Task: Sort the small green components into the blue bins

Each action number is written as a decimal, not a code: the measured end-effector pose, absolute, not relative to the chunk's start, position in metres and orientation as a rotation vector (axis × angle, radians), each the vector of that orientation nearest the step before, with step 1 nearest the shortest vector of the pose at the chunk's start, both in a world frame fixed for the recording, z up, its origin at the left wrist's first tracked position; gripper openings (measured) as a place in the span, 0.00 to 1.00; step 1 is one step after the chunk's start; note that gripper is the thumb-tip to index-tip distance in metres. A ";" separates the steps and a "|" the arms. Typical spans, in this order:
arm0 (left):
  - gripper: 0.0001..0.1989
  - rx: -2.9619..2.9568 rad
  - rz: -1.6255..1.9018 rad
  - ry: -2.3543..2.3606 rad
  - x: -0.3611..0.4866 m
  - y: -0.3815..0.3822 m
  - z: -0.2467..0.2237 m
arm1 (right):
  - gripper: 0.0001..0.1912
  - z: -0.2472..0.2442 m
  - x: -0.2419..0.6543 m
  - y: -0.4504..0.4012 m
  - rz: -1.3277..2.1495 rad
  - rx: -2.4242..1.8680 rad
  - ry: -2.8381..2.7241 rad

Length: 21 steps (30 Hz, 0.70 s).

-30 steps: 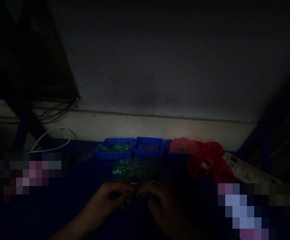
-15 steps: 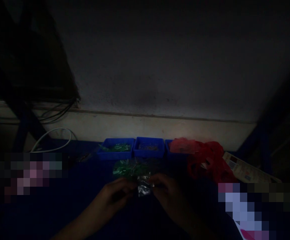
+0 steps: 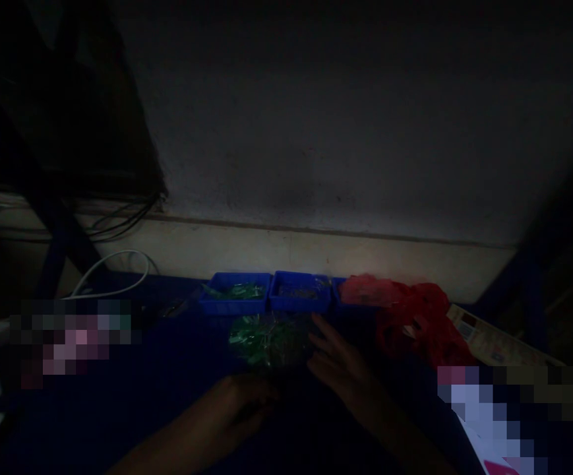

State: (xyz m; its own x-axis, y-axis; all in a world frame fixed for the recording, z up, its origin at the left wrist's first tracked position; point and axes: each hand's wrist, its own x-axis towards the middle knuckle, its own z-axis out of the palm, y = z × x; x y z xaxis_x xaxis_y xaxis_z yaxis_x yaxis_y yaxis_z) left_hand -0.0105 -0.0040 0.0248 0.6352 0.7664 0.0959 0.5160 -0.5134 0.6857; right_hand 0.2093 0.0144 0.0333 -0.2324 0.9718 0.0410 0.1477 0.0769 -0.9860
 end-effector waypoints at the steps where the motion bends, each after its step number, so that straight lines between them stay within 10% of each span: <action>1: 0.13 2.236 0.522 0.997 -0.011 -0.004 0.024 | 0.25 0.032 0.209 0.014 1.181 -1.210 -1.615; 8: 0.11 2.241 0.500 0.975 -0.012 -0.004 0.022 | 0.20 0.014 0.217 0.021 0.330 -1.612 -2.149; 21: 0.12 2.265 0.482 0.971 -0.011 -0.002 0.023 | 0.15 0.014 0.215 0.023 0.190 -1.534 -2.175</action>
